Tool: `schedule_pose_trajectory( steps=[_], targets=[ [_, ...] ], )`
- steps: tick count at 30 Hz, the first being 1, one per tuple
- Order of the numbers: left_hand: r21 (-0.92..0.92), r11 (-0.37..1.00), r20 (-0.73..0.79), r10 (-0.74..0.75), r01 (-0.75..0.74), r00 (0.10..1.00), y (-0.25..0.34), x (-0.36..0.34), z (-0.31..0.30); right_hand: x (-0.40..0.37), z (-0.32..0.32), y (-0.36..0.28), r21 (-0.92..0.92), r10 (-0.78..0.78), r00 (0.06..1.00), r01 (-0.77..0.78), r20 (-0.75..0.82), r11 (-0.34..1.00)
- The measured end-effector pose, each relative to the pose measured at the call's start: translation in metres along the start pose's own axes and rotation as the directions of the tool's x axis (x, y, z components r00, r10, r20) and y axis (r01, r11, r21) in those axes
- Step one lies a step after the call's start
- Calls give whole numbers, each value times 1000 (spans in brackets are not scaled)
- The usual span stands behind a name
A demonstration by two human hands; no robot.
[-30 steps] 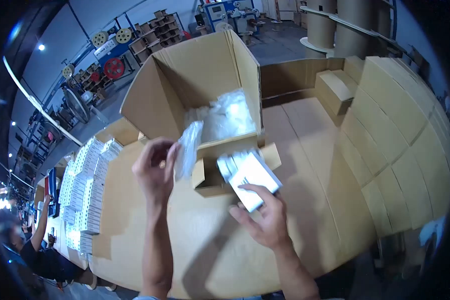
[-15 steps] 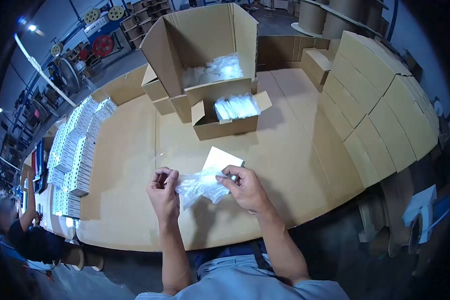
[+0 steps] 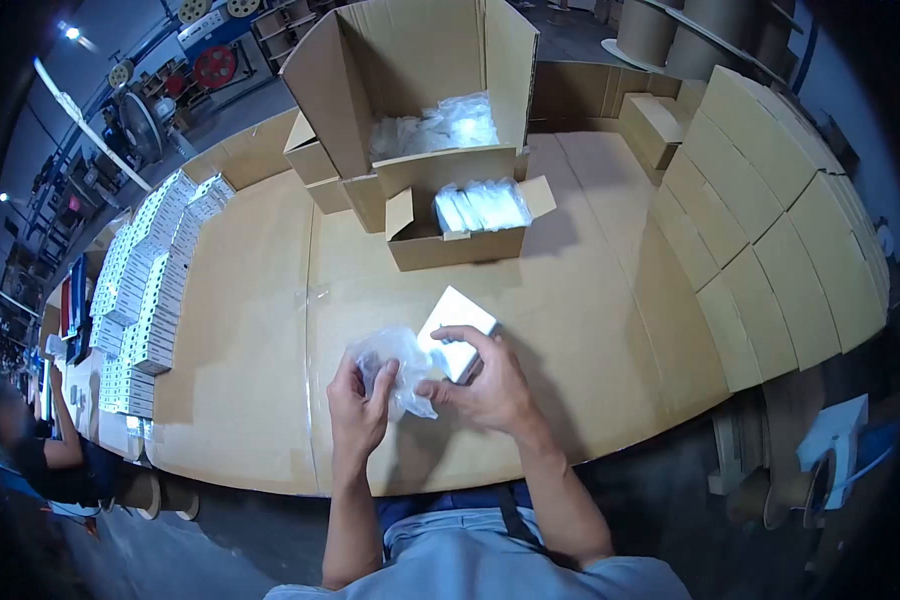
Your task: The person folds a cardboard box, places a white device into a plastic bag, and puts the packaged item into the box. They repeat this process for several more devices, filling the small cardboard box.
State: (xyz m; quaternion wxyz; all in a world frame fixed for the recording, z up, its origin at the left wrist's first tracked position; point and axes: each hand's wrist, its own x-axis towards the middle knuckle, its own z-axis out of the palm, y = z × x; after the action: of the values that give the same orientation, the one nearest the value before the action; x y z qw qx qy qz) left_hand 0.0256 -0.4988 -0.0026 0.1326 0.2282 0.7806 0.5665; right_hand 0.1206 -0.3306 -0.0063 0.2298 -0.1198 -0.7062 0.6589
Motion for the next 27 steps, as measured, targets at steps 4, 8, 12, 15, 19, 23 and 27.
schedule_pose_trajectory(
  steps=[4,8,12,15,19,23,27],
  targets=[
    [-261,965,-35,15,-24,999,-14,-1,19,-8,16,38,29,124,992,-123,-37,992],
    [-331,938,-3,-108,101,994,-18,-3,21,-8,10,28,-76,251,968,-250,-2,965],
    [-395,914,-20,-104,88,994,-20,-4,20,-2,6,39,148,142,972,-115,-185,982],
    [-358,930,-92,-120,79,989,-23,-3,21,-5,4,46,80,143,980,-133,-135,988],
    [-386,922,-186,-106,26,977,-23,2,29,-22,14,53,-94,145,989,-143,15,985],
    [-554,832,-200,-129,-4,971,-26,14,19,-25,6,24,-343,194,979,-161,66,925],
    [-504,854,-316,-47,-126,948,-26,22,11,-26,-4,30,-305,178,982,-152,58,940]
  ],
)
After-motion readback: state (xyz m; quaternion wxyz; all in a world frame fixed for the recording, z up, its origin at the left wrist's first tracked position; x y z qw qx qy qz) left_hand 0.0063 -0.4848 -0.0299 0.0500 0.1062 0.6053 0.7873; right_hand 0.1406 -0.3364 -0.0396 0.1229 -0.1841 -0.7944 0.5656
